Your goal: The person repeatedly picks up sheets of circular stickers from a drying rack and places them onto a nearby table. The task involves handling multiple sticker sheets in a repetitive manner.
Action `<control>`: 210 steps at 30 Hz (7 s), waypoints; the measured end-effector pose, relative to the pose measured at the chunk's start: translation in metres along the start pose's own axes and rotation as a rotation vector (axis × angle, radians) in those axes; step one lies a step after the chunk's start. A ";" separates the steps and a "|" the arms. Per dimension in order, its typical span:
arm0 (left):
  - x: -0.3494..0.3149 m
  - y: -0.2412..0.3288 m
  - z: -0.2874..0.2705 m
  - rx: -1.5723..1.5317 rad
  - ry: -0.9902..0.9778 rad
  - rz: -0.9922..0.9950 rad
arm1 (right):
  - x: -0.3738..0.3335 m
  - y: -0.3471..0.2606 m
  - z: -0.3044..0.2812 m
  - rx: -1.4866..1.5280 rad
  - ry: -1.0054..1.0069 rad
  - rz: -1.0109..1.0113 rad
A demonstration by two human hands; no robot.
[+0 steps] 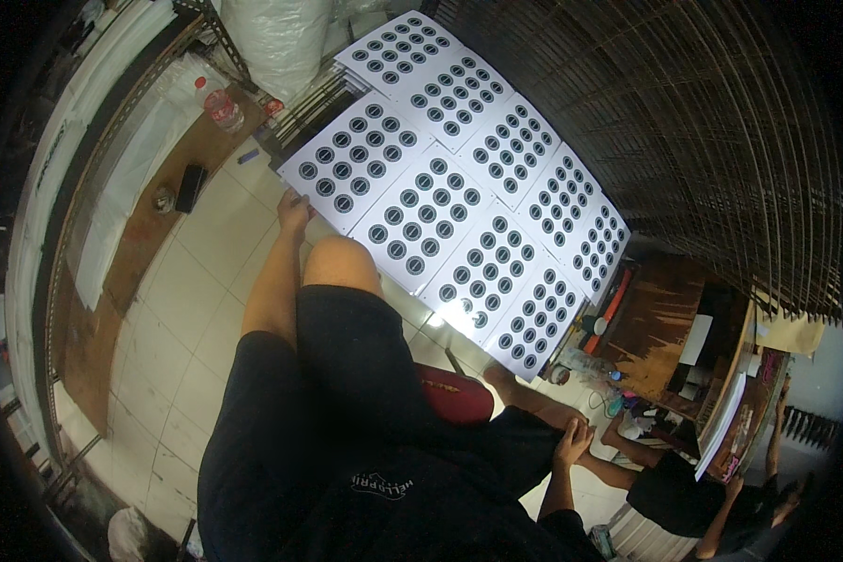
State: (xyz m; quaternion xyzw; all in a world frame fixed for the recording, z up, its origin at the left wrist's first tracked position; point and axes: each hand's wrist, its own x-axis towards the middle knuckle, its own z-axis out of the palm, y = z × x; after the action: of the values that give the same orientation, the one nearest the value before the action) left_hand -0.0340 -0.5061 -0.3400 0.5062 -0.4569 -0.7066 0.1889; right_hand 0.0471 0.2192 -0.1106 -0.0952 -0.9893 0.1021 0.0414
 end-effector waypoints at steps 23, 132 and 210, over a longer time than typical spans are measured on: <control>-0.250 0.130 0.007 0.412 -0.351 0.590 | 0.206 -0.142 -0.144 0.223 0.451 -0.377; -0.268 0.118 0.031 0.881 -0.630 0.706 | 0.217 -0.036 0.041 1.948 0.049 0.344; -0.266 0.129 0.070 1.138 -0.560 0.738 | 0.324 -0.036 0.226 1.743 -0.096 0.887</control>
State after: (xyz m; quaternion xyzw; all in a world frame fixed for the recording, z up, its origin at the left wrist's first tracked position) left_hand -0.0102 -0.3461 -0.0824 0.1396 -0.9250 -0.3533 -0.0015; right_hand -0.2989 0.2041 -0.3029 -0.3904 -0.4422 0.8074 0.0147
